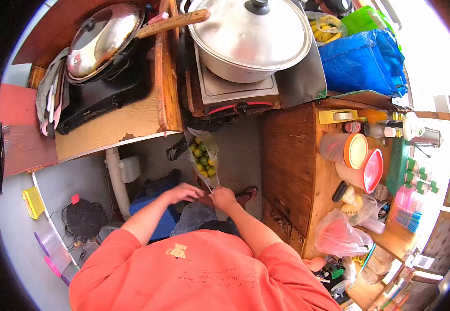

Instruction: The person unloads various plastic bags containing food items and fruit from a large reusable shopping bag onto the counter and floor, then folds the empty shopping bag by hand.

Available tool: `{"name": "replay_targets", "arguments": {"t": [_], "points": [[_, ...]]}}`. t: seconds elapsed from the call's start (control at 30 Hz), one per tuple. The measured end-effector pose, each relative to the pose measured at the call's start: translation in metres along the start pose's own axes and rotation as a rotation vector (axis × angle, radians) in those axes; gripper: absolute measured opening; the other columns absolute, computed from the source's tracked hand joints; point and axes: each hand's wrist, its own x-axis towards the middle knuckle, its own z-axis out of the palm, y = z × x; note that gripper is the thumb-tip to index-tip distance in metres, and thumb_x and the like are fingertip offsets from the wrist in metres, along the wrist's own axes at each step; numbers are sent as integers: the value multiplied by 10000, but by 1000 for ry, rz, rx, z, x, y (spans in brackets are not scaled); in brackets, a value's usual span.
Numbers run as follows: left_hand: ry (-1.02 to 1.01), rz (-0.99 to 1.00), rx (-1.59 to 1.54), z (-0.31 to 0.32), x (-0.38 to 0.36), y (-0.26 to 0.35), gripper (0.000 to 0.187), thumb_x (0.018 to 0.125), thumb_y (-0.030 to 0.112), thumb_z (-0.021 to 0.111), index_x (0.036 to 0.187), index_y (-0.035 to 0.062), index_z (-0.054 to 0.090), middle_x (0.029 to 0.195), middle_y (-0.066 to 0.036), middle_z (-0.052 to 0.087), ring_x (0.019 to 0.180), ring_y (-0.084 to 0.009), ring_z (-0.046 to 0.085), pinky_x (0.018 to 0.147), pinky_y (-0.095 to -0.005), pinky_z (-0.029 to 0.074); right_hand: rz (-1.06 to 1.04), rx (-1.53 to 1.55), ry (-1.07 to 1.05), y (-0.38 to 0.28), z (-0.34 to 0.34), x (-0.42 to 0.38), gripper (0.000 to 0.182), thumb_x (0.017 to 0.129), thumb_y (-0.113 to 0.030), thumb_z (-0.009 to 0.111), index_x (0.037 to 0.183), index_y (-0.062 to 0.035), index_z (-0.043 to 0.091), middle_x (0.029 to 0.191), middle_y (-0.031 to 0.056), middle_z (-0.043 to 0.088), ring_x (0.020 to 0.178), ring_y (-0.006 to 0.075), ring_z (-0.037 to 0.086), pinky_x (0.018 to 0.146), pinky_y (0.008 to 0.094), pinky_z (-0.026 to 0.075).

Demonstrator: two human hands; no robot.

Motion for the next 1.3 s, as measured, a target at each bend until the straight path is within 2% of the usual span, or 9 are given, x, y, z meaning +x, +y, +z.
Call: {"name": "replay_targets", "arguments": {"t": [0.07,0.13,0.2,0.27,0.33,0.53,0.63,0.8,1.3], "points": [[389,13,-74,-40,18,5,274,820,111,717,1085,55,757,1110,-35,734,993,-200,683,907,-366,559,-35,155,196,14,5,-13,275,921,-290,660,836,-31,688,966,170,678,944,390,658,815,494,529],[1164,147,538,-85,53,-8,543,744,241,780,1240,53,666,1175,-171,714,1107,-385,669,975,-398,531,-38,177,229,16,-4,-17,267,926,-280,656,843,-28,687,937,170,670,920,389,659,805,496,528],[1266,-200,565,-124,77,-1,984,738,282,826,1543,47,310,1563,-243,392,1375,-401,493,1122,-439,447,-35,194,259,13,-15,-18,260,930,-269,653,850,-24,685,908,170,662,896,389,659,794,498,528],[1401,-319,555,-151,111,-10,1036,764,338,818,1583,80,239,1588,-237,347,1401,-409,467,1130,-468,448,-27,182,198,11,-21,-17,262,942,-276,631,896,-25,691,947,172,661,942,385,662,828,487,540],[1273,-332,426,-149,107,14,1036,807,412,777,1603,99,193,1626,-250,275,1408,-431,452,1129,-491,447,7,178,204,7,-29,-25,255,938,-270,637,892,-25,689,941,171,657,939,387,660,821,487,537],[1041,-201,601,-213,166,-44,791,843,477,728,1453,30,496,1427,-273,560,1271,-405,599,1053,-471,505,61,262,201,17,-49,-42,246,928,-269,653,871,-32,682,933,170,648,925,394,655,793,490,519],[847,-328,900,-230,186,-105,504,877,306,654,1266,-14,661,1328,-237,646,1242,-379,628,1022,-454,526,66,273,210,15,-55,-39,250,923,-274,661,859,-33,677,930,167,648,921,393,654,790,492,514],[926,-502,778,-94,26,-9,519,850,276,647,1289,-1,651,1363,-254,615,1263,-388,609,1058,-457,501,58,235,191,24,-57,-39,266,931,-286,656,874,-27,686,933,159,653,934,386,654,815,490,512],[1454,-355,881,-34,-220,105,322,801,114,676,1123,119,661,1103,-182,715,1062,-393,689,883,-508,559,-11,174,159,25,-41,-27,226,906,-259,665,946,-36,662,977,162,652,982,384,642,859,489,515]]}}
